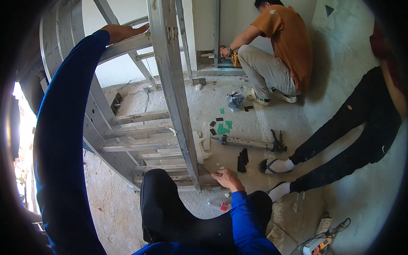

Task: Installing a metal frame for a wall using a drill and levels.

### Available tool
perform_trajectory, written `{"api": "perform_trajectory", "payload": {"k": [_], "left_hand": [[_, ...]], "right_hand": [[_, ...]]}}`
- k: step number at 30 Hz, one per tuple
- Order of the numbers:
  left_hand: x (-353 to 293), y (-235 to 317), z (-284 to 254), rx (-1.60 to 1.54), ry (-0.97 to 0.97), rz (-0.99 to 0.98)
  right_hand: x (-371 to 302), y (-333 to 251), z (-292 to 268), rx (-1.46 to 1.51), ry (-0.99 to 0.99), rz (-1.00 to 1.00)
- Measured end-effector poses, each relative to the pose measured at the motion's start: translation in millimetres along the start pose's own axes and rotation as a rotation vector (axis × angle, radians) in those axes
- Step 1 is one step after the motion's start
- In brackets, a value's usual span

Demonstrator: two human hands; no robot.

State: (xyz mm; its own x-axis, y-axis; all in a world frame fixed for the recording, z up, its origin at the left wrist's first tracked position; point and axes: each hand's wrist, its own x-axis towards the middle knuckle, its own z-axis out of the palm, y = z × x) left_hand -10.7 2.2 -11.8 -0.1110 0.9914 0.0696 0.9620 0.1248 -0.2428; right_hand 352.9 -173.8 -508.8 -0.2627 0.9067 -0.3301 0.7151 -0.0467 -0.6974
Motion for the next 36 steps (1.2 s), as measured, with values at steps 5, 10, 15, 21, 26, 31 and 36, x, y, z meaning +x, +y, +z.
{"api": "perform_trajectory", "payload": {"k": [5, 10, 15, 21, 26, 31, 36], "left_hand": [[-8, 6, -4, -0.012, 0.001, 0.012], [-4, 1, -1, -0.018, -0.014, 0.007], [3, -3, 3, -0.035, 0.021, -0.03], [-3, 1, -2, 0.017, 0.012, 0.002], [-6, 3, -2, 0.022, 0.009, 0.024], [-2, 1, -1, 0.031, 0.021, 0.033], [-4, 0, -3, 0.022, 0.004, 0.022]], "right_hand": [[5, 9, 6, -0.026, 0.025, -0.039], [3, -1, 0, 0.038, -0.058, 0.051], [1, -2, -2, 0.036, -0.041, 0.039], [-3, -8, -6, 0.052, -0.048, 0.014], [-5, -9, -5, 0.038, -0.017, 0.013], [-3, -5, -4, 0.068, -0.036, 0.019], [0, -1, 0, 0.082, -0.026, 0.007]]}}
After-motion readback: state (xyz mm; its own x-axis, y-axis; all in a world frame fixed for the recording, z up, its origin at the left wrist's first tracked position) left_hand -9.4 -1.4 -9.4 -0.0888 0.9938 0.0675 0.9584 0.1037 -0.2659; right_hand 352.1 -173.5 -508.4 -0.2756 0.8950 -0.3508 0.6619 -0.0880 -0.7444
